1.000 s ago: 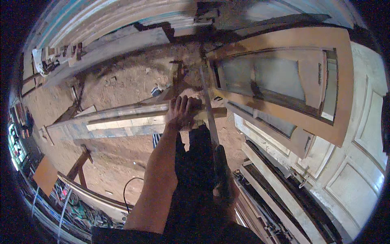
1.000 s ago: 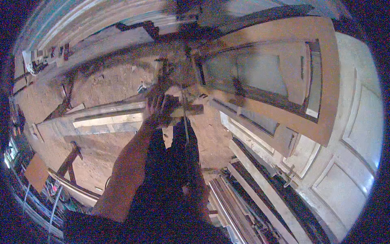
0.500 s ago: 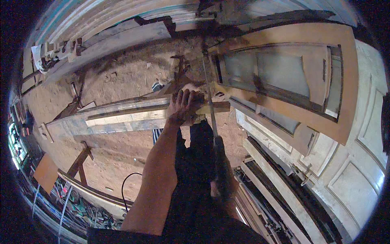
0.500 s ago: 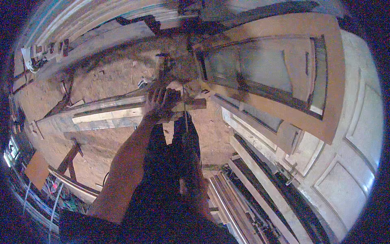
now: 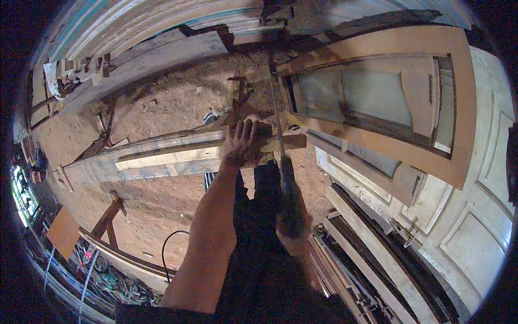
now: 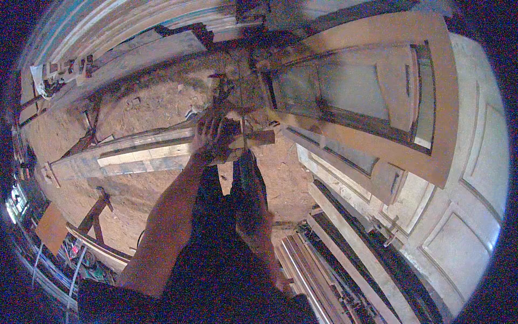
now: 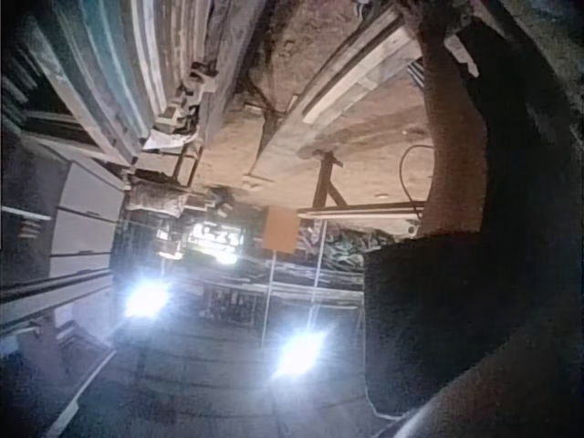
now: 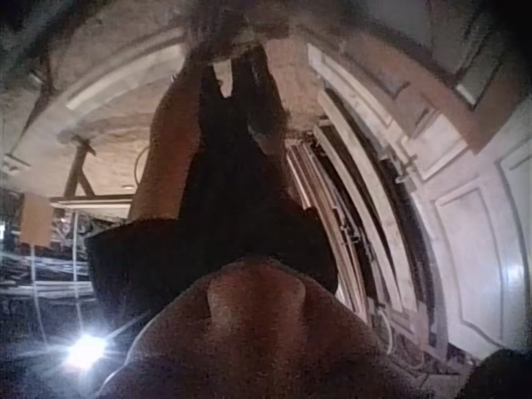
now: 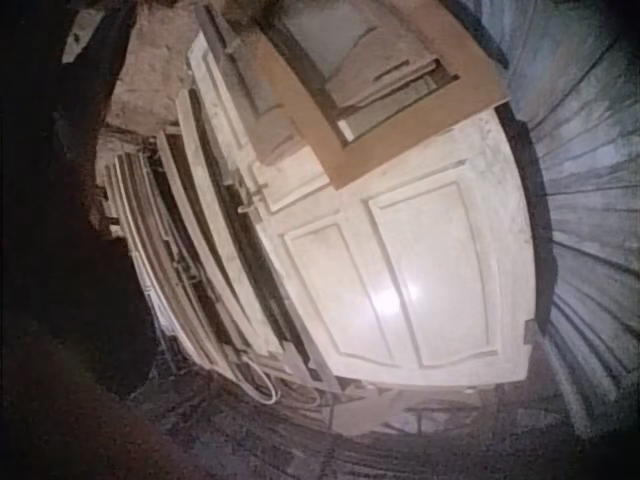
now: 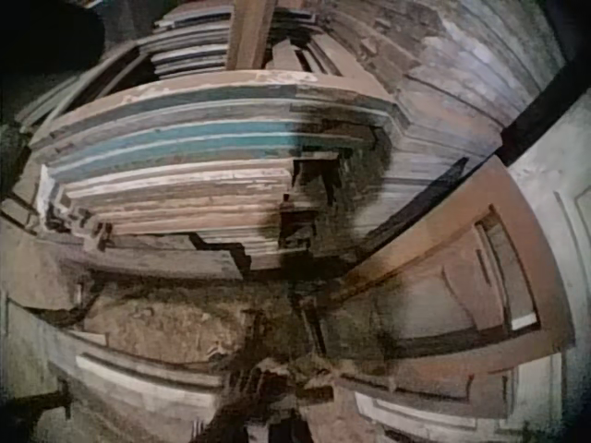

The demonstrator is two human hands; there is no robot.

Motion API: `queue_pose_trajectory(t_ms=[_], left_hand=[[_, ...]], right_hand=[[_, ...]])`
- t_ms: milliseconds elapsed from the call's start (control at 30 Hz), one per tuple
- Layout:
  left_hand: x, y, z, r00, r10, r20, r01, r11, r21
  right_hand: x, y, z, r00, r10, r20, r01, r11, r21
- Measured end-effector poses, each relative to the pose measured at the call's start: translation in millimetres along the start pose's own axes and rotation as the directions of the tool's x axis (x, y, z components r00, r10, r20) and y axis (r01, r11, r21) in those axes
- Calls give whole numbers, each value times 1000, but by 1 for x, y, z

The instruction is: The person saws a piece of wood by hand using a hand saw. They hold the wood steady with one hand while moving the saw back and forth through a marked cut line.

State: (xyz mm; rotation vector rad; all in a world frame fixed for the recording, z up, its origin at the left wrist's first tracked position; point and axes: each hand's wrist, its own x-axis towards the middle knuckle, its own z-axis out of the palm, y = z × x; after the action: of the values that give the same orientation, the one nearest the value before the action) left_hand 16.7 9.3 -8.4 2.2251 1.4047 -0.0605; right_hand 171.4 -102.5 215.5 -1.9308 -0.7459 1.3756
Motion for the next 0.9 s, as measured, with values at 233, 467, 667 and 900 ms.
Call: queue_pose_trajectory(t_ms=[233,467,667,900], left_hand=[[-3,-13,35,994,34,-108,-20,991,132],[-2,-4,11,1000,18,14,-20,993,120],[-4,-9,29,995,14,-98,-3,994,105],[-4,2,3,999,-20,31,19,1000,17]], right_hand=[[-1,-41,-8,1000,16,-22,-23,931,-363],[-3,-15,-4,984,-177,-9,156,888,-433],[-20,-27,-10,994,-99,-56,43,787,-615],[-17,-13,-11,992,-53,112,119,652,-749]])
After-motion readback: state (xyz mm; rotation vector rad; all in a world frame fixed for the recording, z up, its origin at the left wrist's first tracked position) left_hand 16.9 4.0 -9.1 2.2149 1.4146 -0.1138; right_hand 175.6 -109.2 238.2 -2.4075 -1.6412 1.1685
